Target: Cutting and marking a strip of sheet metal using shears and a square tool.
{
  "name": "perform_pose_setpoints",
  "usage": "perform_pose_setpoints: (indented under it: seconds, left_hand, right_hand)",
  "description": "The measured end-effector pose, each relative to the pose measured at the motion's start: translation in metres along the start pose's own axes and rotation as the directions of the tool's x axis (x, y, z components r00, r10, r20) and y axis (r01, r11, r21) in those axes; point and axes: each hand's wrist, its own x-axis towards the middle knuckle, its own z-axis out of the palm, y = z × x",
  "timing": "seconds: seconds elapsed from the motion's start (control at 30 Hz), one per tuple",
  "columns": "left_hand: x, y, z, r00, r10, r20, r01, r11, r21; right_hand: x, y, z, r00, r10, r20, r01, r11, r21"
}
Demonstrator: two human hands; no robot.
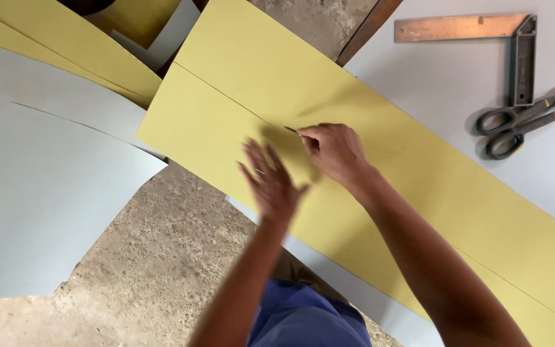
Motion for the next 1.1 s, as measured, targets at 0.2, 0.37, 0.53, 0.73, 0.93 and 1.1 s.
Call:
perform_pose_setpoints:
  seconds: [0.2,0.37,0.53,0.73,0.93,1.1]
  left_hand:
    - [-0.068,0.084,-0.012,0.956,0.231,0.183,-0.199,0.964,-0.177]
    - [-0.071,0.091,-0.01,0.96,0.22,0.172,-0.16,0.937,-0.31]
    - [-0.066,0.092,-0.018,0.965,0.198,0.171,-0.147,0.95,-0.275]
    - [-0.065,0.099,-0.013,0.956,0.175,0.235,-0.138,0.976,-0.168]
    - [-0.064,0.106,-0.008,0.959,0.114,0.261,-0.096,0.992,-0.083]
    - [-0.056,0.1,0.016,0.971,0.102,0.217,-0.084,0.992,-0.09]
  right_hand:
    - [0.026,-0.015,0.022,0.976,0.191,0.101,-0.199,0.977,0.074]
    - [0.033,-0.018,0.027,0.99,0.111,0.091,-0.109,0.994,-0.028]
    - [0.016,-0.002,0.007,0.972,0.083,0.221,-0.058,0.991,-0.118]
    - [-0.068,0.043,-0.033,0.876,0.25,0.412,-0.183,0.963,-0.196]
    - [-0.201,0.114,-0.082,0.921,0.21,0.328,-0.122,0.956,-0.268]
    - [-0.322,0.176,-0.126,0.898,0.326,0.296,-0.243,0.927,-0.284]
